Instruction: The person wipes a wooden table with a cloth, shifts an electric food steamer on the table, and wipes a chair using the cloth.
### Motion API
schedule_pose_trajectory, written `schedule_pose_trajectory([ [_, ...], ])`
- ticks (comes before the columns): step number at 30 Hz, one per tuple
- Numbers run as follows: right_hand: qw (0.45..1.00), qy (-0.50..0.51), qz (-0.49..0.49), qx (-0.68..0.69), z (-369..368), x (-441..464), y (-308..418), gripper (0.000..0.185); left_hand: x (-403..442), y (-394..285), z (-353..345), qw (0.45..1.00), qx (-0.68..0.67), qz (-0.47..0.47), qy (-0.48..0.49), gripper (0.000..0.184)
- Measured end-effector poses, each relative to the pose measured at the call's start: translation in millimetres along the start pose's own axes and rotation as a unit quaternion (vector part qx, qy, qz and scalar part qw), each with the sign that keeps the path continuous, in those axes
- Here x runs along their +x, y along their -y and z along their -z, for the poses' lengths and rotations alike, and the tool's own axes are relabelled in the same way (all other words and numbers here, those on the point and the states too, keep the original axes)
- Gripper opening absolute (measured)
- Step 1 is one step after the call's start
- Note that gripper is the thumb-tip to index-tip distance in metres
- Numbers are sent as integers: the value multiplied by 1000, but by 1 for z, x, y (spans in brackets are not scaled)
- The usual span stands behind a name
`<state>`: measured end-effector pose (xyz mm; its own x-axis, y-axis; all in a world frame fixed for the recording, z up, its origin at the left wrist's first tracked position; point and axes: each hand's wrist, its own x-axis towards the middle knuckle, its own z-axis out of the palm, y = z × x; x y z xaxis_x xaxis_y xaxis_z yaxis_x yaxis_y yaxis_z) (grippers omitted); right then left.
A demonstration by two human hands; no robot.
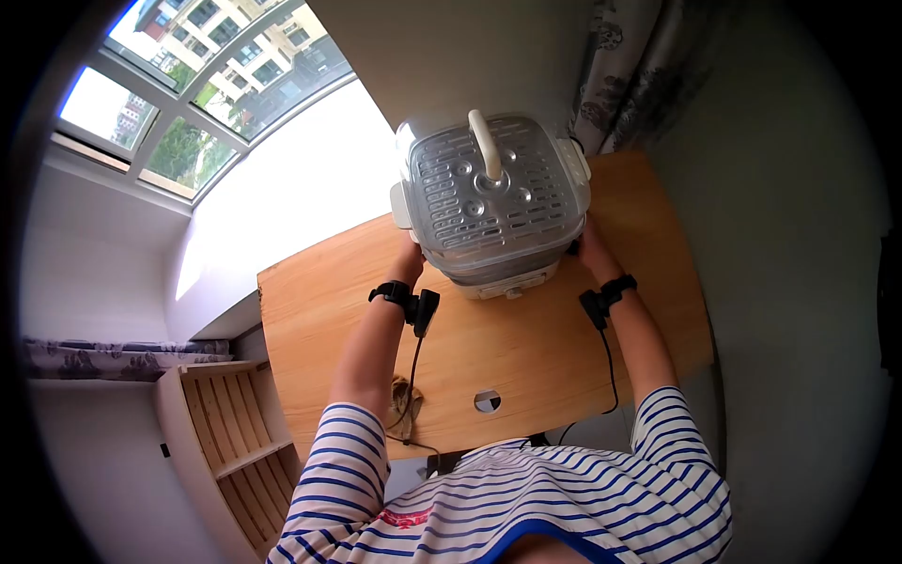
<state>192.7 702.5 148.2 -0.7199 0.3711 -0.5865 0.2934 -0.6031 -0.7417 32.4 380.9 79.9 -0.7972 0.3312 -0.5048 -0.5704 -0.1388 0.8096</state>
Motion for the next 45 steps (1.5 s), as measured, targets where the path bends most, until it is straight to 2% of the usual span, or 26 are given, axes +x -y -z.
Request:
schedule_pose_trajectory([
  [2, 995, 19, 56, -80, -19, -7, 17, 44, -5, 12, -15, 999, -19, 1, -33, 52],
  [5, 978, 32, 121, -166, -26, -11, 16, 44, -5, 23, -18, 993, 17, -109, 29, 51],
  [6, 976, 32, 127, -172, -23, -15, 10, 44, 10, 39, -10, 991, 14, -132, 35, 45],
  [7, 977, 31, 127, -167, -19, -16, 4, 44, -16, 18, -31, 992, -29, -118, -27, 39],
  [9, 979, 27, 128, -159, -15, -17, -3, 44, -26, 16, -39, 985, -61, -145, -64, 33],
  [11, 979, 26, 125, -157, -10, -16, -11, 44, -51, 0, -53, 987, -37, -129, -88, 30],
  [12, 980, 25, 125, -155, -9, -17, -15, 44, -53, 3, -56, 981, -43, -172, -81, 28],
  [14, 980, 25, 123, -153, -9, -16, -17, 44, -69, -6, -71, 972, -92, -189, -101, 22],
  [15, 981, 23, 118, -151, -9, -15, -17, 44, -66, 0, -71, 969, -64, -196, -134, 21],
  [17, 981, 21, 116, -151, -8, -15, -17, 44, -76, -10, -77, 966, -148, -184, -103, 21],
  [20, 982, 20, 119, -147, -5, -16, -22, 44, -44, 18, -48, 970, -147, -182, -58, 22],
  [21, 981, 20, 122, -148, -4, -18, -24, 44, -34, 30, -42, 965, -87, -232, -84, 23],
  [25, 980, 18, 130, -151, -6, -15, -23, 44, -48, 26, -42, 975, -92, -151, -132, 26],
  [27, 981, 14, 132, -142, -10, -13, -22, 44, -37, 29, -36, 972, -67, -198, -104, 26],
  [29, 983, 9, 130, -132, -12, -12, -22, 44, -55, 17, -48, 979, -55, -179, -85, 26],
  [31, 984, 3, 127, -122, -13, -11, -21, 44, -72, 6, -63, 961, -80, -236, -121, 23],
  [34, 987, -4, 121, -109, -13, -12, -22, 44, -59, 15, -55, 974, -134, -147, -108, 20],
  [36, 987, -5, 120, -103, -14, -11, -22, 44, -59, 14, -50, 976, -150, -118, -105, 20],
  [38, 988, -4, 120, -98, -15, -7, -22, 44, -63, 6, -49, 968, -88, -228, -54, 22],
  [42, 988, 1, 122, -94, -17, -1, -21, 44, -68, 2, -53, 971, -162, -168, -52, 23],
  [44, 988, 2, 123, -94, -17, 3, -21, 44, -72, 1, -55, 973, -38, -201, -102, 24],
  [45, 988, 2, 122, -93, -17, 4, -22, 43, -76, -2, -56, 974, -36, -196, -104, 24],
])
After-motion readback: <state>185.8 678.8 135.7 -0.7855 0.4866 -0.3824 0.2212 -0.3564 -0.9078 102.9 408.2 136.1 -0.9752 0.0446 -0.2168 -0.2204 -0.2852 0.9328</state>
